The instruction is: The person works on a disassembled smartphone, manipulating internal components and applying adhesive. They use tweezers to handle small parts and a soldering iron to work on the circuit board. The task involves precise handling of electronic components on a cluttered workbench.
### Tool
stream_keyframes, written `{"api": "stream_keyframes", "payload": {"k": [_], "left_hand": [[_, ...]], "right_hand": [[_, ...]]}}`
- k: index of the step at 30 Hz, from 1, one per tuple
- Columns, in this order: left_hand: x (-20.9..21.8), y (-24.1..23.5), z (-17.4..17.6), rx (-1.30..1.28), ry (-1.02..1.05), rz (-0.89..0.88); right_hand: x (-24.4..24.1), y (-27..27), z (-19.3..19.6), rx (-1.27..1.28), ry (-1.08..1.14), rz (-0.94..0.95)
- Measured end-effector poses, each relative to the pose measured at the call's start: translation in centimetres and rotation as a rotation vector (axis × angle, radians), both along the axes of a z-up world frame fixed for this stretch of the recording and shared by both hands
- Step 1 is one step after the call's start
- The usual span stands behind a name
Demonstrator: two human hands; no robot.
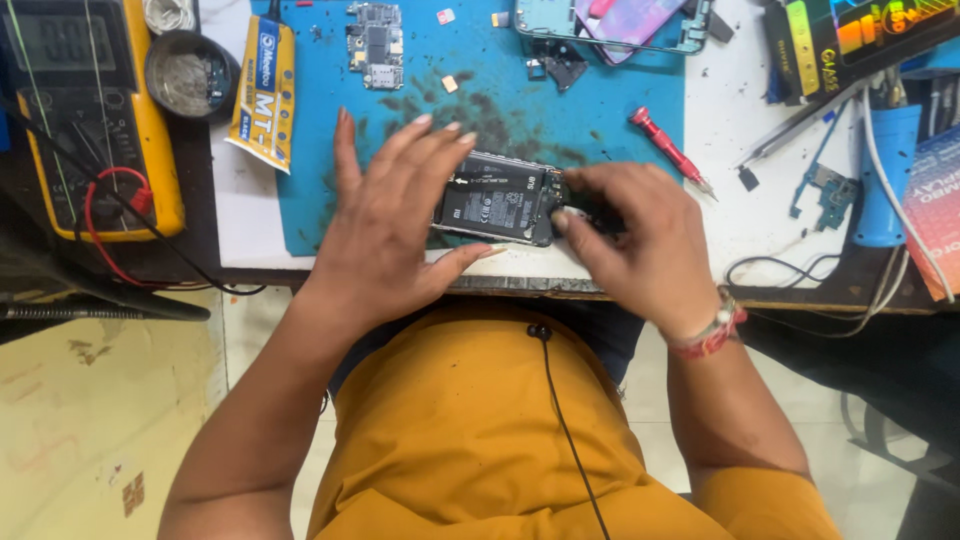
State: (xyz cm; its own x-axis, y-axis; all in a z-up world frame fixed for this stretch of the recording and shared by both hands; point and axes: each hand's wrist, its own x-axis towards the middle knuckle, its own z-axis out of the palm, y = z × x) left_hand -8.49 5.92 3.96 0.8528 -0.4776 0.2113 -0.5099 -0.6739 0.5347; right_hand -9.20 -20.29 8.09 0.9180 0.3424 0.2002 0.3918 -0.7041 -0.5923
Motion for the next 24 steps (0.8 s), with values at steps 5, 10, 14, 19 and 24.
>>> {"api": "stream_keyframes", "payload": {"k": [5,10,14,19,24], "left_hand": [[1.2,0.1,-0.1,-0.023,0.027,-0.054],[1.6,0.1,-0.5,-0.068,0.013,-0.041],[1.4,0.4,-1.1,-0.053,0.005,-0.036],[1.4,0.5,-1.7,-0.076,-0.044,-0.05],[1.6,0.8,-2.3,-0.146,-0.087,-0.087]], "right_hand": [[-0.5,0.4,-0.8,-0.083,-0.075,-0.014],[-0.2,0.1,-1.0,-0.097,-0.067,0.008],[0.3,0.1,-1.5,-0.113,-0.078,0.042],[-0.1,0.0,-2.4,-0.168,-0.095,-0.018],[-0.5,-0.8,-2.0,-0.108,-0.113,-0.109]]}}
